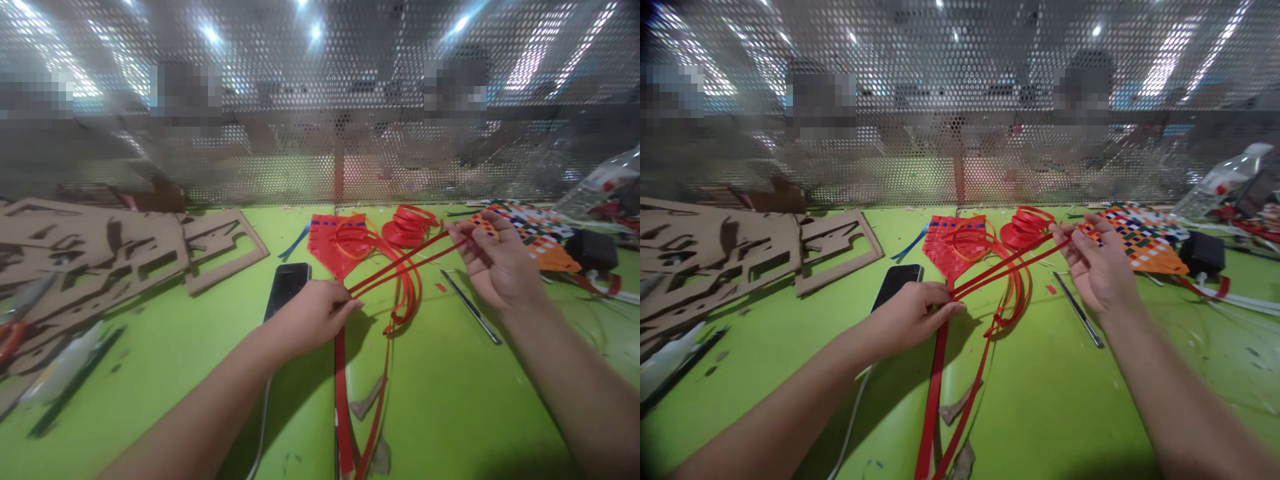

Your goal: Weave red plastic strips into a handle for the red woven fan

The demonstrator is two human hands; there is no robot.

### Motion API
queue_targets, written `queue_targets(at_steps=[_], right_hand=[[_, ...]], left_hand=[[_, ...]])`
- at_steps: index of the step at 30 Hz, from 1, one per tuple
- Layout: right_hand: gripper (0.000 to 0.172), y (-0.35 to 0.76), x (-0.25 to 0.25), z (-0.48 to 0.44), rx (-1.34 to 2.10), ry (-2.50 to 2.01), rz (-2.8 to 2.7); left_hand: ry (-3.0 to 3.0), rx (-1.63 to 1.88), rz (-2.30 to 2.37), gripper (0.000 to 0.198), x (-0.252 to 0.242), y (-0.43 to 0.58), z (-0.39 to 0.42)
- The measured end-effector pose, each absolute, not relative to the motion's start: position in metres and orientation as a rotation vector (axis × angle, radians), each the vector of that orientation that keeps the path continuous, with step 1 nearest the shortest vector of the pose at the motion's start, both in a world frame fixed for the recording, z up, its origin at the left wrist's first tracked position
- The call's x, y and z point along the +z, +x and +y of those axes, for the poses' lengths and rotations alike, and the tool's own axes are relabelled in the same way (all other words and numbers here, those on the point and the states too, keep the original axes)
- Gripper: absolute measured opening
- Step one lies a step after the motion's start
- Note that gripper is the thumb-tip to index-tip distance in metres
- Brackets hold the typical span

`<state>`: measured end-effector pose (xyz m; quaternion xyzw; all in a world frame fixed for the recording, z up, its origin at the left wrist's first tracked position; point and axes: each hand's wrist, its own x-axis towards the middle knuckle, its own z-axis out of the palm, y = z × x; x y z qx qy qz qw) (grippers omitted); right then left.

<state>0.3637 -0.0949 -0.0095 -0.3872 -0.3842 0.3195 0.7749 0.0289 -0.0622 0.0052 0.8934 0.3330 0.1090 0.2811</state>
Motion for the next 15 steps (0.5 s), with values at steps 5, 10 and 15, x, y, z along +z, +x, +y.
queue_targets(at_steps=[5, 10, 15], right_hand=[[0.041, 0.358, -0.006, -0.097, 0.693, -0.847, -0.878], [0.035, 0.36, -0.01, -0.094, 0.608, -0.896, -0.839], [0.032, 0.358, -0.012, -0.094, 0.611, -0.897, -0.851]], left_hand=[[2.348, 0.22, 0.903, 0.046, 0.01, 0.023, -0.059], [2.241, 0.154, 0.869, 0.045, 0.023, 0.015, -0.055], [2.122, 0.067, 0.824, 0.052, 0.032, 0.007, -0.052]])
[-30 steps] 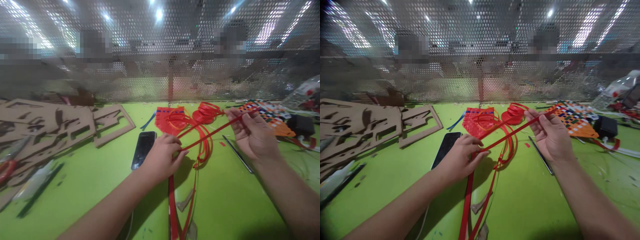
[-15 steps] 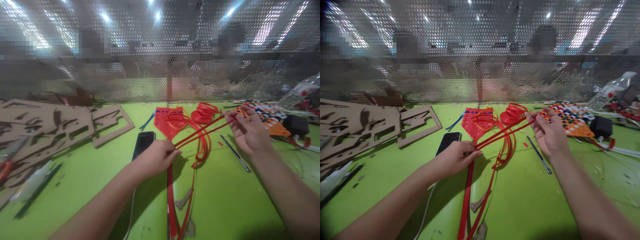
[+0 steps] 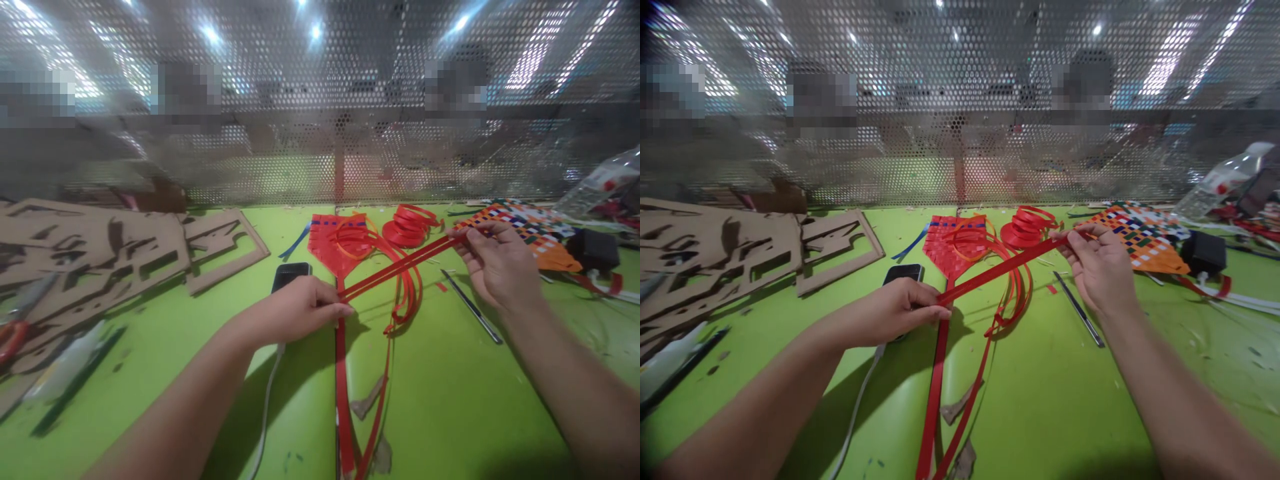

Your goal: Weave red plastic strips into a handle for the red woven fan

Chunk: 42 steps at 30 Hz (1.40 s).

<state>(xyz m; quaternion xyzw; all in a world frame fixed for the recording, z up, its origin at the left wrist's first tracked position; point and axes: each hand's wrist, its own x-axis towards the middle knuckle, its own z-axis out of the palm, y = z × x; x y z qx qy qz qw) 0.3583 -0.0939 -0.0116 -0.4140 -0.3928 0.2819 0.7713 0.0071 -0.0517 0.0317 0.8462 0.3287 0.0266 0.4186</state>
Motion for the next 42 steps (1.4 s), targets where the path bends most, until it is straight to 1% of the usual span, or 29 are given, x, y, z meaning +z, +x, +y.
queue_targets(at_steps=[5, 10, 16, 21, 25, 30, 35, 38, 42], right_hand=[[0.03, 0.356, -0.013, -0.093, 0.569, -0.947, -0.826], [0.031, 0.356, -0.016, -0.093, 0.503, -1.003, -0.833], [0.026, 0.362, -0.018, -0.093, 0.439, -1.097, -0.901], [0.023, 0.364, -0.019, -0.094, 0.38, -1.207, -0.967], [0.023, 0.362, -0.019, -0.096, 0.357, -1.265, -1.02], [0.021, 0.357, -0.018, -0.098, 0.389, -1.279, -1.085], [0.02, 0.354, -0.018, -0.099, 0.419, -1.247, -1.116], [0.019, 0.352, -0.017, -0.099, 0.374, -1.21, -1.087], [0.013, 0.347, -0.015, -0.101, 0.301, -1.119, -1.093]], left_hand=[[2.049, 0.001, 0.738, 0.051, 0.04, -0.003, -0.05], [1.97, -0.047, 0.764, 0.052, 0.042, -0.008, -0.049], [1.901, -0.034, 0.836, 0.061, 0.041, -0.005, -0.05], [1.947, 0.003, 0.885, 0.055, 0.045, -0.003, -0.052], [1.977, -0.006, 0.85, 0.057, 0.044, -0.004, -0.052], [1.964, -0.021, 0.8, 0.044, 0.046, -0.006, -0.051], [1.897, -0.01, 0.776, 0.036, 0.044, -0.008, -0.047], [1.825, 0.017, 0.756, 0.032, 0.039, -0.009, -0.045], [1.813, -0.007, 0.701, 0.028, 0.036, -0.011, -0.045]])
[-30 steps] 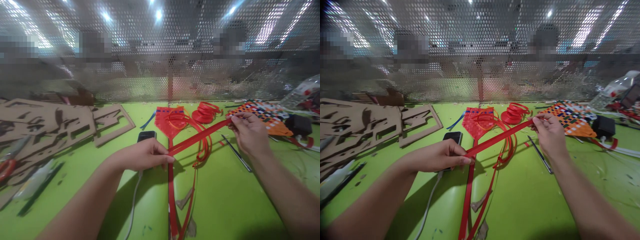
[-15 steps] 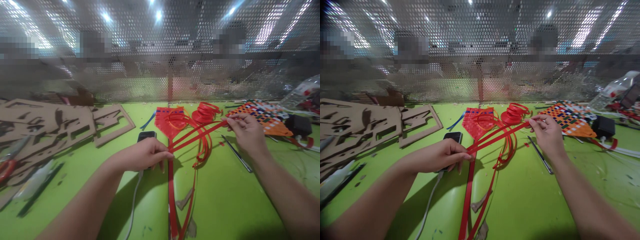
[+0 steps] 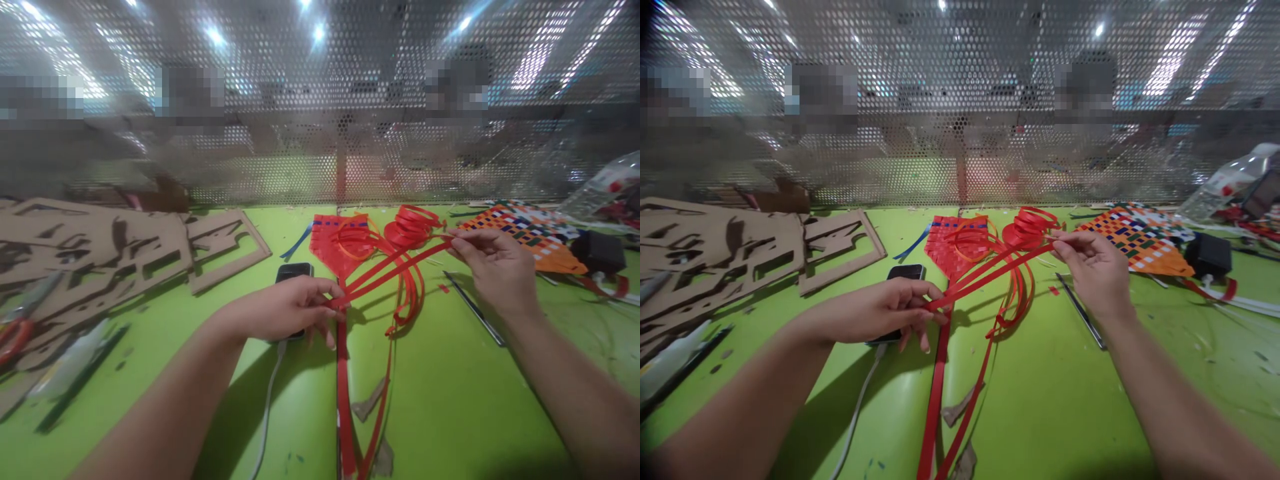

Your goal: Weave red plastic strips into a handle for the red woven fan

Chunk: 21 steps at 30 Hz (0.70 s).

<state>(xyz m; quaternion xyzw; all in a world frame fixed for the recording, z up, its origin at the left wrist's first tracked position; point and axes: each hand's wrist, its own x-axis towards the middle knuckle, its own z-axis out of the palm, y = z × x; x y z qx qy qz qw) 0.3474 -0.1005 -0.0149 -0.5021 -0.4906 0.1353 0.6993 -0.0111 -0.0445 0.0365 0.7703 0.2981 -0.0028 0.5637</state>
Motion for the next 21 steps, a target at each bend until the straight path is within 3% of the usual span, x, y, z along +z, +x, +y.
queue_targets(at_steps=[12, 21], right_hand=[[0.013, 0.341, -0.007, -0.106, 0.183, -1.094, -1.052], [0.03, 0.349, -0.008, -0.099, 0.525, -0.931, -0.896]], left_hand=[[1.545, -0.068, 0.526, 0.025, 0.033, -0.016, -0.042], [1.561, -0.068, 0.623, 0.036, 0.027, -0.014, -0.037]])
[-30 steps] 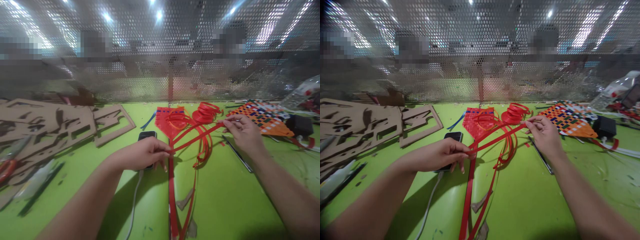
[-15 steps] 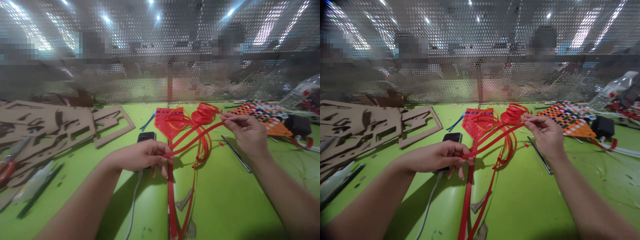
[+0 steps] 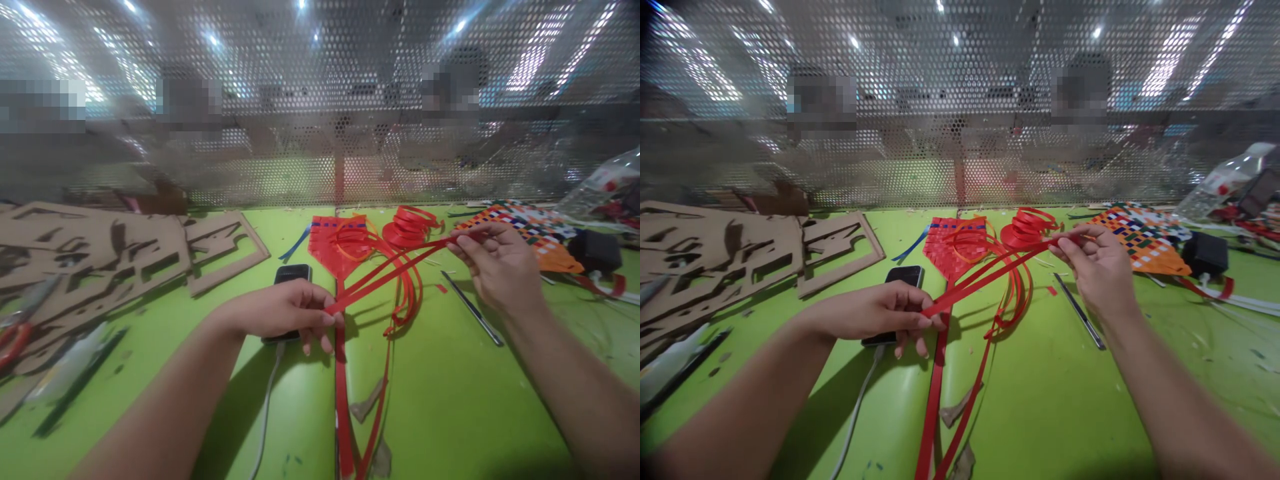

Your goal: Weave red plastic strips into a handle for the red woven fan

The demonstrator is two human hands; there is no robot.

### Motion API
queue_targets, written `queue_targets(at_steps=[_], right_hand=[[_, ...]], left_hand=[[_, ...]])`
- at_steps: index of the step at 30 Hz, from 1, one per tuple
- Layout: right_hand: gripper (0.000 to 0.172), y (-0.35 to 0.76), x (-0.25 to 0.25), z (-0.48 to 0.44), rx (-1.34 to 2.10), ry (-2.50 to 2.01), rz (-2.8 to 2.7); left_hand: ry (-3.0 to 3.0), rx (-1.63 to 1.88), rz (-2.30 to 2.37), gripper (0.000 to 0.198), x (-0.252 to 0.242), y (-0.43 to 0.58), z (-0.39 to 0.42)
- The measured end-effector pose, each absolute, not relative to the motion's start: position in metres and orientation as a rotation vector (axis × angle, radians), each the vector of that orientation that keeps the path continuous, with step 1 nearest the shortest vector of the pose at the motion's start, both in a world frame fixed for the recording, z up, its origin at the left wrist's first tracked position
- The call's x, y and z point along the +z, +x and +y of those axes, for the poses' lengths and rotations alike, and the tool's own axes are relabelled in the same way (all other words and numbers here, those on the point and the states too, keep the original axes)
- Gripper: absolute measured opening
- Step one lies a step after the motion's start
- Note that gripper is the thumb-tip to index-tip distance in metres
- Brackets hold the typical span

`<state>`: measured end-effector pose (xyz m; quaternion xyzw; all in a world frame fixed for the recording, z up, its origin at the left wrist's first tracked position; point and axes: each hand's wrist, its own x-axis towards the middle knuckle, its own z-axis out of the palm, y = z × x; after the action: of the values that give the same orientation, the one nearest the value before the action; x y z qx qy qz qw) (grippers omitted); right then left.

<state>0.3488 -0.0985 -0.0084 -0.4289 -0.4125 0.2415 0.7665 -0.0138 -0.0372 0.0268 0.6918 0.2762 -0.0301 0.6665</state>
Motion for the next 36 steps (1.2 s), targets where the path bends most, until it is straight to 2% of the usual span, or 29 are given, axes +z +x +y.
queue_targets(at_steps=[10, 16, 26, 31, 34, 36], right_hand=[[0.032, 0.349, -0.005, -0.101, 0.439, -1.05, -0.938], [0.027, 0.359, -0.01, -0.1, 0.349, -1.087, -0.974], [0.028, 0.364, -0.012, -0.096, 0.305, -1.106, -0.974], [0.026, 0.365, -0.013, -0.095, 0.324, -1.078, -0.941], [0.026, 0.365, -0.012, -0.096, 0.311, -1.082, -0.946], [0.027, 0.363, -0.011, -0.097, 0.307, -1.106, -0.97]], left_hand=[[1.597, -0.036, 0.78, 0.046, 0.036, -0.011, -0.038], [1.648, 0.042, 0.798, 0.043, 0.038, -0.012, -0.036], [1.668, 0.291, 0.857, 0.036, 0.027, -0.016, -0.028], [1.593, 0.356, 0.831, 0.057, 0.03, -0.016, -0.03], [1.599, 0.308, 0.839, 0.038, 0.029, -0.013, -0.031], [1.601, 0.31, 0.868, 0.035, 0.026, -0.012, -0.029]])
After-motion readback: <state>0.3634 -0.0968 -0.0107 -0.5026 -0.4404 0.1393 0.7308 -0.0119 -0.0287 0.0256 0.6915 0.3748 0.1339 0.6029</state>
